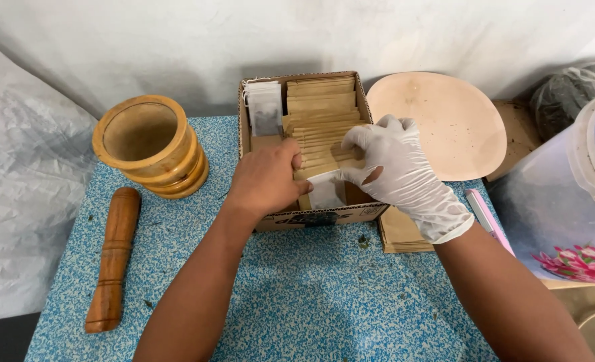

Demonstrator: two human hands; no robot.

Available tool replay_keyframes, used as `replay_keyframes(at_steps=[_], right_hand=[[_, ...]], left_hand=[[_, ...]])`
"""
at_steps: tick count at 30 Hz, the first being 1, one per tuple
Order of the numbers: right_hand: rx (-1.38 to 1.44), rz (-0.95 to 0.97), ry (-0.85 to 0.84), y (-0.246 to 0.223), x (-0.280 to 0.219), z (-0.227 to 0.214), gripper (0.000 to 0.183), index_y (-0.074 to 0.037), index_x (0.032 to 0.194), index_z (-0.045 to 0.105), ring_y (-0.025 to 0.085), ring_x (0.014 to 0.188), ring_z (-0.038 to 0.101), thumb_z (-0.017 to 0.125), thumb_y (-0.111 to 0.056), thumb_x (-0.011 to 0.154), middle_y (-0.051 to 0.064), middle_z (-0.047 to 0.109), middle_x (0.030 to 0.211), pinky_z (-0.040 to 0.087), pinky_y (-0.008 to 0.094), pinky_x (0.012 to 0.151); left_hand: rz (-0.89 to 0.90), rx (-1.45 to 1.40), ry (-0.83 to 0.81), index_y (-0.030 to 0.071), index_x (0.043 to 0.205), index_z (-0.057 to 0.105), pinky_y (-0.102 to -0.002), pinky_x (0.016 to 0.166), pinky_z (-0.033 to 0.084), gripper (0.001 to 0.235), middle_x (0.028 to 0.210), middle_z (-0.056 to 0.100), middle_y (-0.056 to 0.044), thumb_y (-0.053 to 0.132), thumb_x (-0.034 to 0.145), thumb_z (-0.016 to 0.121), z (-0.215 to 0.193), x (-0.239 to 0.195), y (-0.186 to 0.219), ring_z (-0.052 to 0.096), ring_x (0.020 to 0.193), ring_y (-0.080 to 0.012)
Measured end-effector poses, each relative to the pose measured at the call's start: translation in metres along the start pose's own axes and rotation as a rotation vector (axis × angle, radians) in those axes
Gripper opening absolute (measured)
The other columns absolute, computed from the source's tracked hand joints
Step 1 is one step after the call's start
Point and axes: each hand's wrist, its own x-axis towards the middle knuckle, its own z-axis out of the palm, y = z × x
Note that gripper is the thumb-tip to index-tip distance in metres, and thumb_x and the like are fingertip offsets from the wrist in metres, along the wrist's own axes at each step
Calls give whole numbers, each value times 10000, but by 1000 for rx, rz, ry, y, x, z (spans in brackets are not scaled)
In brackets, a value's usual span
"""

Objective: The person places tea bags into paper pouches and seals them using a small heat sealer before organizing them in a cardboard box.

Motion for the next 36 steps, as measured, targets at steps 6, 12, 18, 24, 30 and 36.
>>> replay_keyframes(at_steps=[6, 12, 18, 24, 30, 36], right_hand=[[143, -97, 66, 9, -9, 5, 253, -241, 866, 661, 203, 1060, 586, 849, -271, 700, -58, 698, 814, 281, 445, 1077], [152, -79, -8, 10, -4, 25, 240, -277, 877, 662, 159, 1065, 558, 841, -345, 733, -92, 699, 821, 248, 416, 1089], [386, 9, 15, 13, 10, 20, 207, -249, 984, 710, 195, 1046, 594, 777, -161, 810, -23, 715, 858, 254, 395, 1059], [607, 229, 110, -4, 32, 6, 326, -302, 1031, 735, 140, 918, 680, 759, -163, 737, -28, 717, 836, 444, 284, 979], [430, 247, 103, 13, 46, 21, 340, -368, 1038, 692, 91, 961, 643, 777, -245, 734, -141, 723, 797, 285, 281, 1009], [432, 240, 110, 10, 40, 15, 445, -351, 1130, 694, 161, 1101, 592, 818, -236, 719, -47, 680, 932, 197, 345, 1116]], left_hand=[[56, -103, 5, 115, 970, 594, -493, 835, 521, 324, 908, 699, -115, 257, 757, 794, 5, 3, 2, 678, 975, -396], [37, -97, 32, 185, 890, 646, -439, 761, 553, 170, 832, 730, -18, 211, 761, 753, 22, 17, -3, 706, 881, -317], [87, -385, 137, 126, 970, 650, -411, 773, 552, 216, 876, 706, -85, 162, 785, 756, -4, 22, 1, 710, 842, -283], [90, -437, 405, 134, 948, 632, -352, 683, 563, 156, 858, 689, -66, 118, 830, 733, -3, 45, 0, 721, 754, -234], [77, -461, 398, 111, 992, 606, -355, 727, 590, 275, 916, 688, -95, 104, 784, 784, 6, 52, -8, 729, 826, -265], [98, -237, 308, 161, 1045, 569, -445, 868, 529, 381, 970, 682, -44, 191, 754, 813, 7, 50, -11, 674, 1020, -301]])
